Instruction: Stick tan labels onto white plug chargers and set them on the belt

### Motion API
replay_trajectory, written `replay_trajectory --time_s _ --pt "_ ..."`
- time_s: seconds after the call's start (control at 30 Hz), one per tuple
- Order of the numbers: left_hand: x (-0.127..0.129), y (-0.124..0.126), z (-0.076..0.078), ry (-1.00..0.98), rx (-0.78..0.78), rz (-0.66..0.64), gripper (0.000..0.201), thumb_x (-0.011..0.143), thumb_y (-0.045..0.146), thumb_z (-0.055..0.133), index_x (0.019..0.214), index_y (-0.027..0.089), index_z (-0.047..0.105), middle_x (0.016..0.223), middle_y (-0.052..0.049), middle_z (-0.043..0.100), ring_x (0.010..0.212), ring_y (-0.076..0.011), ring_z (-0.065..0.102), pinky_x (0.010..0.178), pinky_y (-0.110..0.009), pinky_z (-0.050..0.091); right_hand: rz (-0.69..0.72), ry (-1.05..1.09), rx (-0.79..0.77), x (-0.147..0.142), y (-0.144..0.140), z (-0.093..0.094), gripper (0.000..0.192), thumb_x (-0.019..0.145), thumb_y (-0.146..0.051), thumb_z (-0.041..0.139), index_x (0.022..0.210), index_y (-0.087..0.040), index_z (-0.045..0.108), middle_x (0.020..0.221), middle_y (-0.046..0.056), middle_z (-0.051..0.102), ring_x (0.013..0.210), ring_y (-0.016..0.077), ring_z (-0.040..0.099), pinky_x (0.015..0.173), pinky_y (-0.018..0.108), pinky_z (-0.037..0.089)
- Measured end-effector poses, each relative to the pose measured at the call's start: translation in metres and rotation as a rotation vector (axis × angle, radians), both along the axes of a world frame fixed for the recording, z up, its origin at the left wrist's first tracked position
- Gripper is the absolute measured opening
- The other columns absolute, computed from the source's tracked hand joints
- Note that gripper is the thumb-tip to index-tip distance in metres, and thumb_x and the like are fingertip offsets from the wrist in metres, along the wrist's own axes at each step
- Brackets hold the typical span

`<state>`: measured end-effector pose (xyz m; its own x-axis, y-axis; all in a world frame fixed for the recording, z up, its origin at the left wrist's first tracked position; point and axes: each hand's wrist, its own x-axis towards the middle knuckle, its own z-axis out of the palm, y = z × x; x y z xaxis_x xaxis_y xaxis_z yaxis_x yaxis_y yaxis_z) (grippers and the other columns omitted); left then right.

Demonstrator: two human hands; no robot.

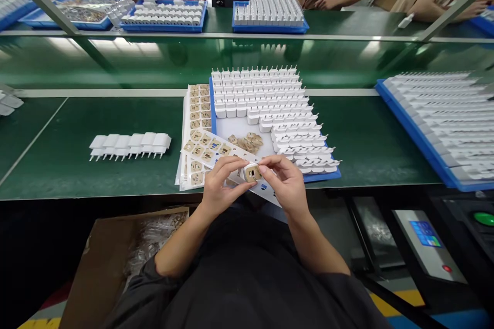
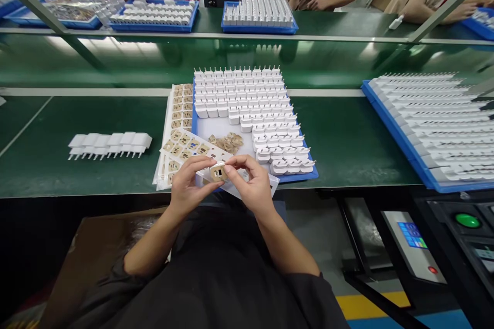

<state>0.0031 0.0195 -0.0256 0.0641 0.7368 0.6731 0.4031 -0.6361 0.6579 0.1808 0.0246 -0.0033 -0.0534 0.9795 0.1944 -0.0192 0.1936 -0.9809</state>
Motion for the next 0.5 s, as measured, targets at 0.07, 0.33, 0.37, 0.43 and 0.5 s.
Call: replay_trajectory --time_s 0.07,0.33,0.37,0.43,0.5 --pt "0.0003 -0.0004 0.0008 0.003 -0.002 0.006 0.045 0.076 0.03 0.087 0.118 0.025 0.068 0.106 -0.005 0.072 0.1 -0.0211 0.07 0.088 -0.033 0.059 -0.008 0.0 -0.006 -0.0019 -0.0003 0.0004 0.009 0.09 -0.033 0.071 0.093 -0.024 0.072 0.089 0.002 0.073 0.086 0.019 0.068 0.083 0.034 0.056" --pt "0.0 -0.002 0.001 0.004 -0.03 0.025 0.042 0.078 0.034 0.086 0.116 0.025 0.069 0.105 -0.005 0.073 0.1 -0.022 0.071 0.088 -0.035 0.059 -0.022 -0.003 0.002 -0.0016 -0.0022 0.0004 0.006 0.091 -0.03 0.071 0.093 -0.024 0.072 0.091 0.002 0.073 0.087 0.0181 0.069 0.084 0.032 0.056" --pt "0.0003 -0.002 0.0012 0.0 -0.032 0.023 0.043 0.077 0.034 0.086 0.116 0.025 0.069 0.105 -0.005 0.073 0.099 -0.0217 0.071 0.087 -0.034 0.059 -0.023 -0.003 0.002 -0.0017 -0.0023 0.0004 0.005 0.091 -0.029 0.071 0.093 -0.024 0.072 0.09 0.002 0.073 0.087 0.018 0.069 0.084 0.032 0.056" --pt "0.0006 -0.0019 0.0017 -0.002 -0.029 0.019 0.043 0.077 0.032 0.087 0.116 0.025 0.069 0.105 -0.005 0.073 0.099 -0.0211 0.07 0.087 -0.033 0.059 -0.026 -0.005 0.003 -0.0023 -0.0024 0.0005 0.005 0.091 -0.029 0.071 0.093 -0.024 0.072 0.09 0.001 0.073 0.086 0.0179 0.069 0.083 0.032 0.056" --pt "0.0006 -0.0018 0.0021 0.003 -0.022 0.019 0.043 0.077 0.032 0.087 0.116 0.024 0.069 0.105 -0.005 0.073 0.099 -0.0209 0.07 0.086 -0.033 0.059 -0.031 -0.012 0.007 -0.0029 -0.0026 0.0006 0.005 0.091 -0.029 0.071 0.093 -0.024 0.072 0.09 0.002 0.073 0.087 0.0181 0.069 0.083 0.032 0.057"
